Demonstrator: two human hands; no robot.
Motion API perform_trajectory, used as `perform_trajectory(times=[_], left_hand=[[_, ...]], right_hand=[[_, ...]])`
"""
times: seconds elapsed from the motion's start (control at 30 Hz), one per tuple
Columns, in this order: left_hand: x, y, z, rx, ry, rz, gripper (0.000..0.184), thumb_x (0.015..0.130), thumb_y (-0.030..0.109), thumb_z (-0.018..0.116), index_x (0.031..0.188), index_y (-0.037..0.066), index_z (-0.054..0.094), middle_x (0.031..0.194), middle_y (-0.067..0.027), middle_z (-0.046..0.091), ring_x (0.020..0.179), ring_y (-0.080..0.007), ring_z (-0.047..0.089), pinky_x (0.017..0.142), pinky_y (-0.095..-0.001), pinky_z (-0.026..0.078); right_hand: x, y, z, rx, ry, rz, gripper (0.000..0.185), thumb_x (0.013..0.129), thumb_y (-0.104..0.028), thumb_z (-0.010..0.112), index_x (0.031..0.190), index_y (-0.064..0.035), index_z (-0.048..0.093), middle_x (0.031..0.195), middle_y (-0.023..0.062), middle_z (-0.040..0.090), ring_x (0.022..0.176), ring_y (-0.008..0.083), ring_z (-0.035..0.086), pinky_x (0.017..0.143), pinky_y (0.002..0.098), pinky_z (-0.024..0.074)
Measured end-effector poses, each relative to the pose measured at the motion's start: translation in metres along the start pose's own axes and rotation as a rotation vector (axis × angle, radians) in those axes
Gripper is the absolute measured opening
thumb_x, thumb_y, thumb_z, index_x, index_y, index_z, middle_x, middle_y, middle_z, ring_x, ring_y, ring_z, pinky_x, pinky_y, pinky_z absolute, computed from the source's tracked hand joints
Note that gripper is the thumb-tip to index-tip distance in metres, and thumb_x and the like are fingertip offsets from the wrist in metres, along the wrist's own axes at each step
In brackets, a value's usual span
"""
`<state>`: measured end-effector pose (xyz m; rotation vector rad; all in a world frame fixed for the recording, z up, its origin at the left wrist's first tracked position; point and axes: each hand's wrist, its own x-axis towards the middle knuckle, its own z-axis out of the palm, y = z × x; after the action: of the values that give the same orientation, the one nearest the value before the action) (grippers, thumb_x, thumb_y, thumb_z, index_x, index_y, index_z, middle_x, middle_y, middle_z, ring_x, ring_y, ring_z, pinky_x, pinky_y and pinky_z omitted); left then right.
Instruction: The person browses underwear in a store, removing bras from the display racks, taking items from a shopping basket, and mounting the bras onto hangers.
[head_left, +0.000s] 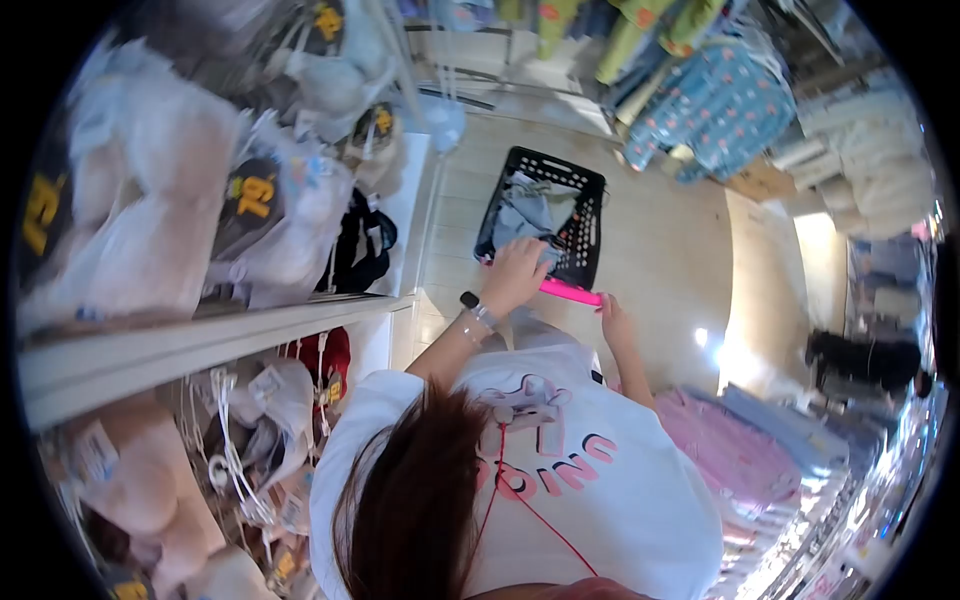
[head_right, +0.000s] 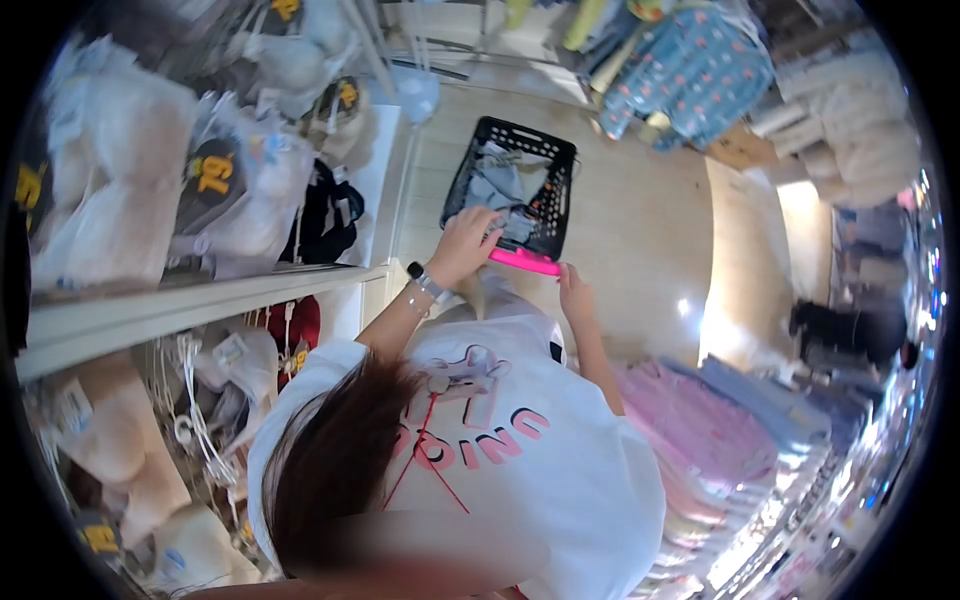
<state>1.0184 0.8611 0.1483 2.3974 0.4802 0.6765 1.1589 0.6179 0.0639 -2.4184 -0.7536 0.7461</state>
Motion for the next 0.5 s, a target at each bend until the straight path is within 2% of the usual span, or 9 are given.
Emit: perform_trajectory(times=[0.03,0.07,0.1,0.13,0.17,0.23,0.27,0.4,0.5], left_hand=[[0.006,-0.005,0.014,0.014,-0.046,-0.036,0.024,0.086,0.022,0.058,0.103,0.006,0.061,0.09,-0.0137,0.064,0.086,-0.0334,0.06,0.077,-0.0436,0.045],[0.01,-0.015,0.031,0.03,-0.087,-0.076,0.024,0.086,0.024,0.058,0.102,0.006,0.062,0.09,-0.0144,0.064,0.086,-0.034,0.06,0.077,-0.0441,0.046],[0.011,-0.026,0.049,0.049,-0.126,-0.12,0.025,0.086,0.025,0.057,0.102,0.007,0.063,0.09,-0.0151,0.064,0.086,-0.0345,0.06,0.076,-0.0447,0.046],[0.011,-0.038,0.059,0.119,-0.281,-0.179,0.034,0.089,0.036,0.052,0.093,0.006,0.066,0.083,-0.018,0.065,0.08,-0.0371,0.062,0.072,-0.0472,0.047],[0.004,-0.046,0.068,0.119,-0.429,-0.269,0.038,0.09,0.039,0.05,0.087,0.005,0.067,0.08,-0.0189,0.065,0.078,-0.0378,0.062,0.07,-0.0479,0.047],[-0.001,-0.043,0.064,0.131,-0.722,-0.456,0.049,0.091,0.044,0.046,0.077,0.003,0.067,0.075,-0.0206,0.064,0.073,-0.039,0.062,0.067,-0.0491,0.048],[0.0,-0.039,0.058,0.139,-0.681,-0.455,0.057,0.092,0.048,0.041,0.07,0.003,0.066,0.073,-0.0212,0.064,0.072,-0.039,0.063,0.065,-0.0496,0.047],[-0.015,-0.037,0.056,0.102,-0.64,-0.471,0.045,0.092,0.043,0.044,0.082,0.007,0.068,0.073,-0.0176,0.064,0.069,-0.0371,0.062,0.061,-0.0485,0.047],[-0.033,-0.029,0.06,0.091,-0.49,-0.48,0.041,0.092,0.04,0.046,0.08,0.007,0.067,0.067,-0.0159,0.062,0.063,-0.0358,0.061,0.056,-0.0466,0.047]], right_hand=[[-0.014,0.001,0.004,0.138,-0.033,0.08,0.045,0.098,-0.041,0.038,0.119,-0.0047,0.055,0.097,0.0179,0.066,0.079,0.026,0.067,0.077,0.0366,0.0479],[-0.022,0.001,0.013,0.21,0.018,0.066,0.051,0.1,-0.044,0.029,0.123,-0.006,0.053,0.099,0.0166,0.066,0.084,0.0222,0.067,0.078,0.0346,0.0475],[-0.028,-0.002,0.017,0.261,0.042,0.071,0.05,0.1,-0.043,0.029,0.124,-0.006,0.053,0.099,0.0165,0.066,0.085,0.0216,0.066,0.079,0.0341,0.0473],[-0.028,-0.01,0.018,0.314,0.066,0.07,0.049,0.1,-0.042,0.03,0.125,-0.006,0.052,0.099,0.0165,0.066,0.085,0.0209,0.066,0.079,0.0335,0.0472],[-0.026,-0.012,0.018,0.369,0.088,0.065,0.048,0.101,-0.041,0.03,0.126,-0.006,0.052,0.099,0.0164,0.066,0.086,0.0202,0.066,0.079,0.0329,0.047],[-0.021,-0.002,0.021,0.397,0.156,-0.003,0.039,0.1,-0.036,0.038,0.115,-0.0075,0.06,0.092,0.0164,0.065,0.082,0.0256,0.065,0.074,0.0341,0.0479],[-0.019,-0.001,0.019,0.381,0.172,-0.023,0.038,0.1,-0.034,0.039,0.111,-0.0064,0.062,0.091,0.0171,0.065,0.082,0.0265,0.064,0.073,0.0348,0.0477],[-0.001,0.017,0.024,0.278,0.113,-0.048,0.035,0.097,-0.03,0.045,0.093,-0.0031,0.067,0.086,0.019,0.063,0.078,0.0313,0.062,0.07,0.0378,0.0466],[0.022,0.015,0.013,0.237,-0.1,-0.047,0.034,0.093,-0.032,0.051,0.083,-0.0018,0.065,0.079,0.0201,0.062,0.073,0.0364,0.06,0.065,0.0419,0.0453]])
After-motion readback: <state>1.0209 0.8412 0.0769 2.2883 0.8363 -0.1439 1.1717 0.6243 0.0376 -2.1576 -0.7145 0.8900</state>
